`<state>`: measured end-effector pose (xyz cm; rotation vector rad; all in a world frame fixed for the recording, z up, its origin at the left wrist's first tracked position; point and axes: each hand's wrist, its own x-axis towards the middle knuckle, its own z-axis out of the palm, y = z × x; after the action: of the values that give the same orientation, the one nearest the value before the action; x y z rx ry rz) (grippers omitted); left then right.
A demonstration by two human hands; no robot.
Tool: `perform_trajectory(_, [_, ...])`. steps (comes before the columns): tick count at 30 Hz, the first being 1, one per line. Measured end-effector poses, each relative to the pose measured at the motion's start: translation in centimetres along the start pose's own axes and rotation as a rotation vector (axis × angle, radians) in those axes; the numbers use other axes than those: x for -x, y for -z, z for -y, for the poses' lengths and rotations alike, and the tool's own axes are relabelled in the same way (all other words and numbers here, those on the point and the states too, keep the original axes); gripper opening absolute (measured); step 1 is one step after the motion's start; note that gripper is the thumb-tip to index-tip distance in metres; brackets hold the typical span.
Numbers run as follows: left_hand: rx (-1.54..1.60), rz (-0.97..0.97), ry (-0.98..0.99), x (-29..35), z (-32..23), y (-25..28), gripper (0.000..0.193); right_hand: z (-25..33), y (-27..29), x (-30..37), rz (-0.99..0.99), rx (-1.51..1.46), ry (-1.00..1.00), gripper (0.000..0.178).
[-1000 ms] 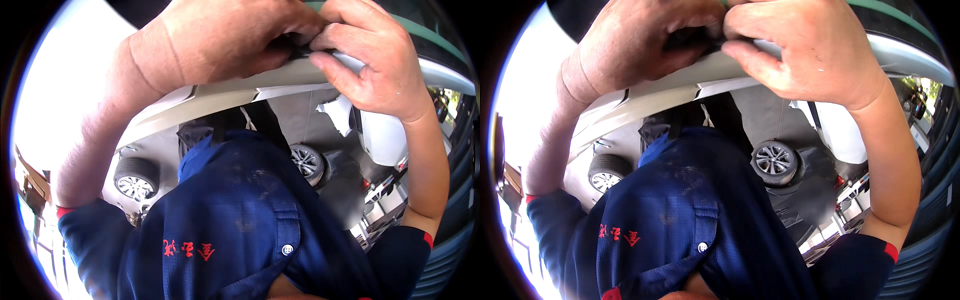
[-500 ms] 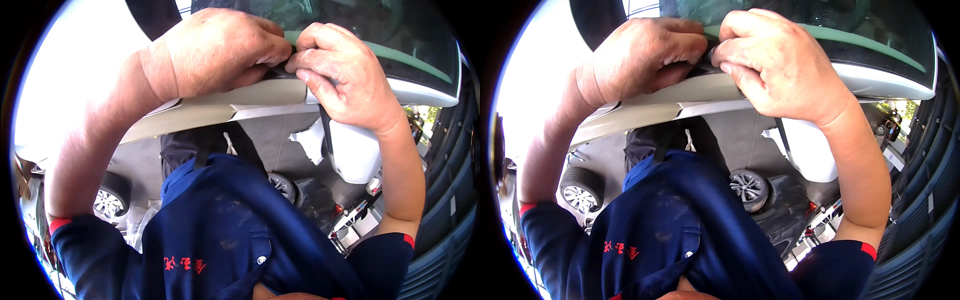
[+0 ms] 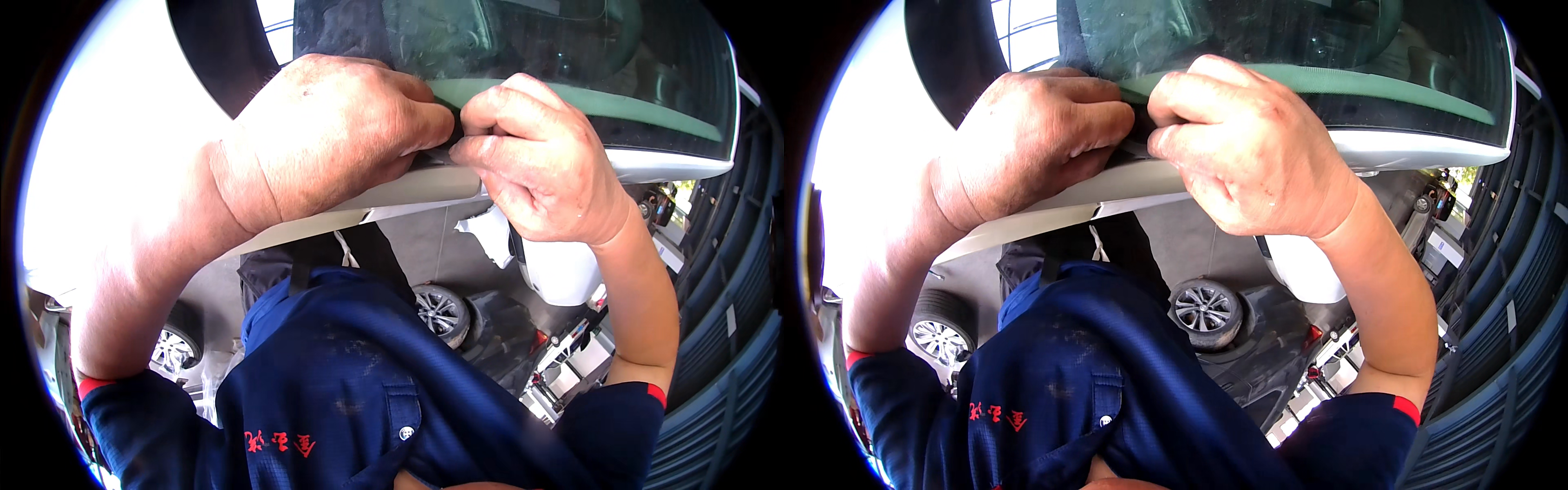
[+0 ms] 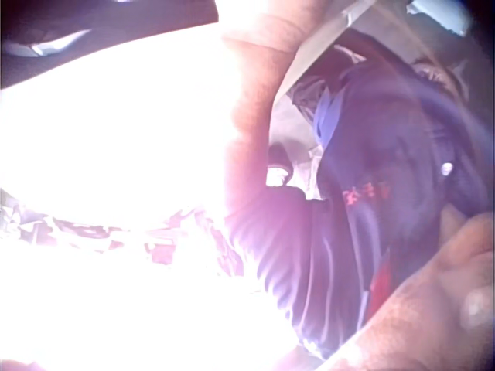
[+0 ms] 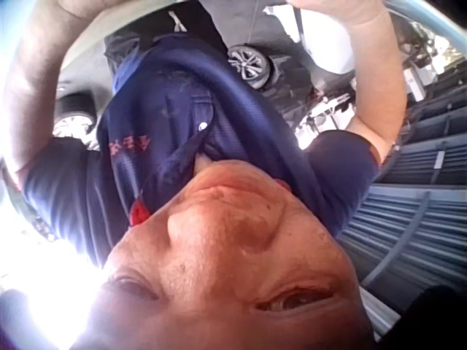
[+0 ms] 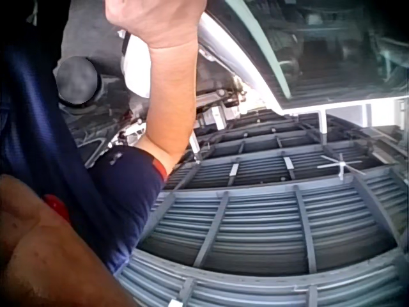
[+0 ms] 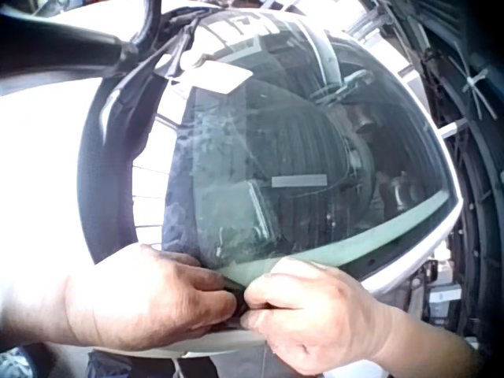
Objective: The person works on the windshield trim of a white car, using their hands to press and secure the black rubber molding into place along the edge of the glass.
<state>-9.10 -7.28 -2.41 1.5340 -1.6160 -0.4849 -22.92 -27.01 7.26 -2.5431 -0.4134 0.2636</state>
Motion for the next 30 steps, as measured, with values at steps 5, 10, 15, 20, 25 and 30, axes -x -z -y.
perform_trajectory(5, [0.034,0.085,-0.002,-0.4,-0.2,0.3,0.013,-0.3,-0.4,0.8,-0.015,-0.011,0.033,0.033])
perform_trajectory(10, [0.038,0.096,0.014,-0.3,-0.3,0.1,0.014,0.0,-0.5,1.1,0.021,0.007,0.042,0.037])
perform_trajectory(15, [0.039,0.073,0.002,0.5,-0.8,-0.4,0.015,1.1,-1.2,1.6,0.011,0.020,0.029,0.038])
perform_trajectory(20, [0.000,0.023,0.005,0.4,-1.2,-0.4,0.016,1.4,-1.3,1.6,0.011,0.041,0.037,0.039])
perform_trajectory(25, [0.064,0.009,-0.109,-0.3,-1.0,-1.0,0.014,1.8,-1.2,1.5,-0.005,0.011,-0.010,0.035])
perform_trajectory(30, [0.030,0.021,-0.118,-0.7,-1.1,-1.1,0.016,1.6,-0.9,1.6,-0.017,-0.031,-0.075,0.027])
